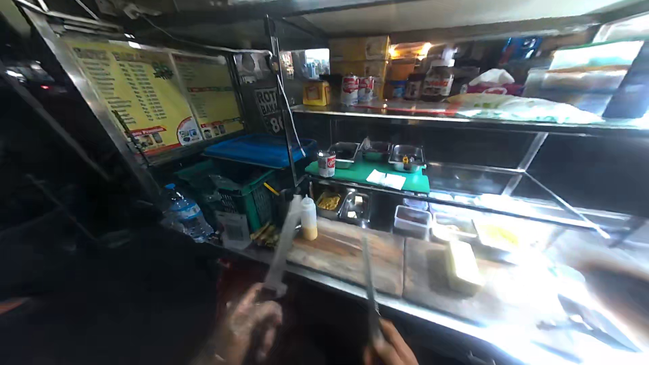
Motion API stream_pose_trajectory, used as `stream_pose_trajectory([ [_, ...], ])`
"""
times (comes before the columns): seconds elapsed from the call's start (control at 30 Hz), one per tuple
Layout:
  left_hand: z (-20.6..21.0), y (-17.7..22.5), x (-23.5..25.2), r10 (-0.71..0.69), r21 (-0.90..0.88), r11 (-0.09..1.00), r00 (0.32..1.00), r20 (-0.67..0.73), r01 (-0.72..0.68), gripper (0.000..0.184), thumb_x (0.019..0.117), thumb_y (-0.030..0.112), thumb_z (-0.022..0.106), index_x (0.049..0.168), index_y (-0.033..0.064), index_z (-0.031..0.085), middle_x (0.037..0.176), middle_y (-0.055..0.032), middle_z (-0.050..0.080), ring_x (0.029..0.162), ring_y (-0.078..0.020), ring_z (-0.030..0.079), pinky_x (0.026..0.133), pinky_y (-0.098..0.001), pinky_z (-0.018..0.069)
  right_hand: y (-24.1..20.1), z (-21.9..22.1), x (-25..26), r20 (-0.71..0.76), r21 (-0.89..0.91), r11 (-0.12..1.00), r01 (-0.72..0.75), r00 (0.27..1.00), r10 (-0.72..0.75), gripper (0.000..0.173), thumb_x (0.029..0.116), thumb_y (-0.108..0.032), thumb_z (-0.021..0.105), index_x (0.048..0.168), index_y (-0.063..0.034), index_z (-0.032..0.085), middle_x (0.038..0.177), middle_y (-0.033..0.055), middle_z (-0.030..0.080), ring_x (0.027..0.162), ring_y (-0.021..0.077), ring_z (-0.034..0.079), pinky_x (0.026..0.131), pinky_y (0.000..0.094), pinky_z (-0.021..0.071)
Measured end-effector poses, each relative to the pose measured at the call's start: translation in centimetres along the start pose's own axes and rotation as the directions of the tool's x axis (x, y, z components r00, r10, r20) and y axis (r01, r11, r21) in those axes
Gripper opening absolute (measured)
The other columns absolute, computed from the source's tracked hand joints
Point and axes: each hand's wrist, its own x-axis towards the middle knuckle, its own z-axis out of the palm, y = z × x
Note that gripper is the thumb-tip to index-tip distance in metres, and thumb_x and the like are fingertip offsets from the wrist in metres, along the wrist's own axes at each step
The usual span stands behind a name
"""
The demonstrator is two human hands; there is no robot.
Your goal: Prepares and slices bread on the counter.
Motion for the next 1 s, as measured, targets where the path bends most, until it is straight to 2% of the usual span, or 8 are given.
stream_pose_trajectory([
  [0.07,2.6,-1.6,-2.2,-0.004,0.123,0.992,0.990,0.142,-0.014,0.044,0.0995,0.015,0.052,0.143,0.0112,0.048,0.078,-0.0048,0.062,0.050,-0.0133,0.054,0.043,-0.0275,0.0491,1.4,1.4,1.6,0.108,0.070,0.965,-0.252,0.964,0.244,0.048,0.1053,-0.031,0.046,0.150,-0.0128,0.047,0.087,0.0110,0.067,0.052,0.0139,0.055,0.043,0.0293,0.0485],
  [0.2,-3.1,-3.7,-1.3,0.198,0.648,0.735,0.977,0.079,-0.201,0.048,0.1022,0.028,0.055,0.148,0.0145,0.051,0.105,-0.0088,0.072,0.080,-0.0176,0.070,0.075,-0.0414,0.0610,-0.3,4.7,0.1,0.181,0.237,0.917,-0.321,0.942,0.284,0.048,0.1039,-0.033,0.049,0.148,-0.0139,0.047,0.079,0.0070,0.061,0.049,0.0112,0.051,0.041,0.0261,0.0458],
  [0.3,-9.0,-2.5,-0.5,0.121,0.610,0.792,0.982,-0.143,-0.009,0.047,0.1069,0.029,0.052,0.151,0.0145,0.044,0.090,-0.0114,0.065,0.065,-0.0202,0.061,0.059,-0.0405,0.0544,0.1,5.1,-2.6,0.081,0.297,0.925,-0.239,0.971,0.225,0.048,0.1056,-0.029,0.050,0.149,-0.0101,0.047,0.083,0.0114,0.064,0.051,0.0126,0.054,0.042,0.0267,0.0470],
  [0.47,-2.2,-2.4,-6.5,0.139,0.671,0.650,0.924,0.356,-0.356,0.042,0.1035,0.032,0.055,0.136,0.0068,0.060,0.095,-0.0148,0.073,0.077,-0.0259,0.072,0.072,-0.0491,0.0604,2.0,9.5,-3.6,0.102,0.288,0.930,-0.229,0.973,0.208,0.047,0.1036,-0.028,0.052,0.146,-0.0085,0.050,0.092,0.0125,0.069,0.053,0.0126,0.058,0.044,0.0270,0.0500],
  [0.63,-12.4,-0.6,-3.1,0.058,0.670,0.741,0.998,-0.019,-0.030,0.039,0.1072,0.038,0.052,0.137,0.0133,0.056,0.083,-0.0124,0.064,0.063,-0.0220,0.061,0.059,-0.0425,0.0556,2.8,12.5,-7.9,-0.032,0.366,0.915,-0.168,0.981,0.193,0.046,0.1055,-0.026,0.051,0.148,-0.0094,0.047,0.090,0.0123,0.065,0.051,0.0115,0.054,0.042,0.0259,0.0479],
  [0.8,-7.8,-1.5,-9.5,0.178,0.675,0.561,0.866,0.467,-0.479,0.037,0.1051,0.036,0.051,0.123,0.0070,0.066,0.086,-0.0097,0.072,0.073,-0.0198,0.071,0.067,-0.0432,0.0599,3.2,17.2,-9.7,-0.025,0.343,0.921,-0.184,0.979,0.204,0.048,0.1057,-0.027,0.048,0.151,-0.0115,0.045,0.089,0.0090,0.064,0.050,0.0108,0.053,0.041,0.0255,0.0470],
  [0.93,-14.0,-1.4,-3.6,-0.018,0.693,0.714,0.987,0.161,-0.100,0.035,0.1077,0.041,0.051,0.131,0.0156,0.058,0.075,-0.0093,0.059,0.057,-0.0204,0.057,0.052,-0.0396,0.0523,3.8,18.1,-13.6,-0.161,0.405,0.908,-0.106,0.970,0.185,0.044,0.1072,-0.030,0.047,0.147,-0.0118,0.048,0.086,0.0102,0.063,0.048,0.0115,0.053,0.039,0.0252,0.0467],
  [1.0,-12.9,-1.0,-5.4,-0.023,0.667,0.728,0.968,0.251,-0.156,0.034,0.1073,0.041,0.051,0.129,0.0157,0.058,0.074,-0.0090,0.061,0.056,-0.0205,0.060,0.052,-0.0405,0.0549,4.1,18.3,-13.4,-0.202,0.397,0.912,-0.106,0.959,0.199,0.046,0.1076,-0.030,0.045,0.149,-0.0115,0.045,0.088,0.0100,0.062,0.050,0.0116,0.053,0.040,0.0252,0.0470],
])
